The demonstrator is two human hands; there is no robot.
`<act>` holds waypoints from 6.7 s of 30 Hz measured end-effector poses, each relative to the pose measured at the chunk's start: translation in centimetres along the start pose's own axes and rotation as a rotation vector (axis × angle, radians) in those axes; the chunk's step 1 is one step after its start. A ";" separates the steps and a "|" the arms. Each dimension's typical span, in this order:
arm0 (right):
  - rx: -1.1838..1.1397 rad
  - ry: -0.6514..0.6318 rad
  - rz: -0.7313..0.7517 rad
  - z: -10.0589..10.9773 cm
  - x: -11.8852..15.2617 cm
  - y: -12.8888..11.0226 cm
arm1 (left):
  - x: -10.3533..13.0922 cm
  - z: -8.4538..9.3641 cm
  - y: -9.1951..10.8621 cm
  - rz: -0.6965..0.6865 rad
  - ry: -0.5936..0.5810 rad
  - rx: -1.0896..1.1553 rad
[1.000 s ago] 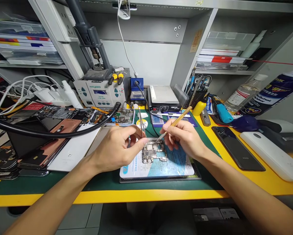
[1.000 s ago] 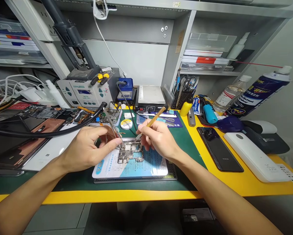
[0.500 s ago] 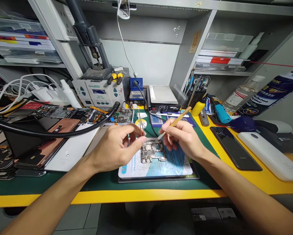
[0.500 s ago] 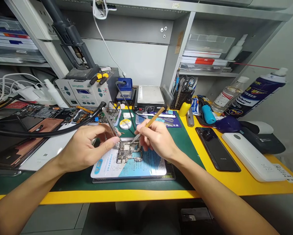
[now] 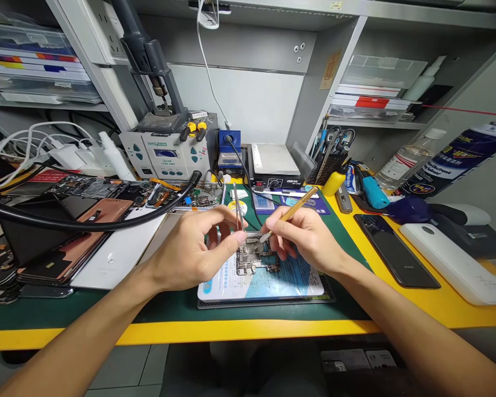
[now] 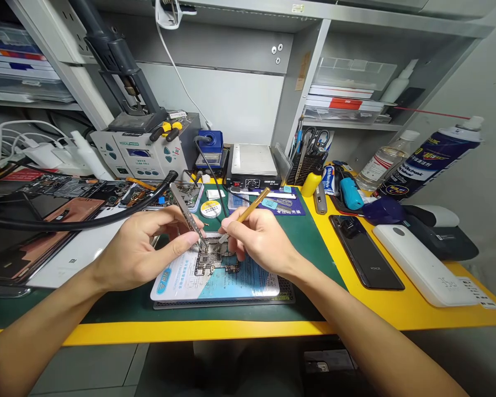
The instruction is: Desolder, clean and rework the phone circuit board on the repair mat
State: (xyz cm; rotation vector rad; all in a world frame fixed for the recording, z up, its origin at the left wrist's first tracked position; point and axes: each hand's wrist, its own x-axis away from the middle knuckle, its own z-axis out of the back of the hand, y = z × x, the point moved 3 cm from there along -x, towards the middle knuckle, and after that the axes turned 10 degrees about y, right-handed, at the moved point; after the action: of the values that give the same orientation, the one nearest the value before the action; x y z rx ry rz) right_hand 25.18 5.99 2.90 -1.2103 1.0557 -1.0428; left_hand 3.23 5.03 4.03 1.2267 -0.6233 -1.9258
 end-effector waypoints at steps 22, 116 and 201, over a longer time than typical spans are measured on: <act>0.012 -0.013 0.044 -0.8 1.0 0.0 | 0.2 -0.2 0.0 -0.158 0.072 -0.046; 0.203 0.012 0.095 -0.7 1.2 -0.3 | 0.2 -0.3 -0.7 -0.216 0.003 -0.175; 0.243 -0.059 0.067 -0.3 1.8 -1.4 | -0.1 -0.1 0.0 -0.053 -0.047 -0.069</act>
State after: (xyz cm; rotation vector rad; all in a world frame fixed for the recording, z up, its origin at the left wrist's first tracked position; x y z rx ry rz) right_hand 25.16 4.09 4.17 -0.9971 0.8895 -1.0443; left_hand 3.34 5.12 4.08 1.1683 -0.5490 -2.0082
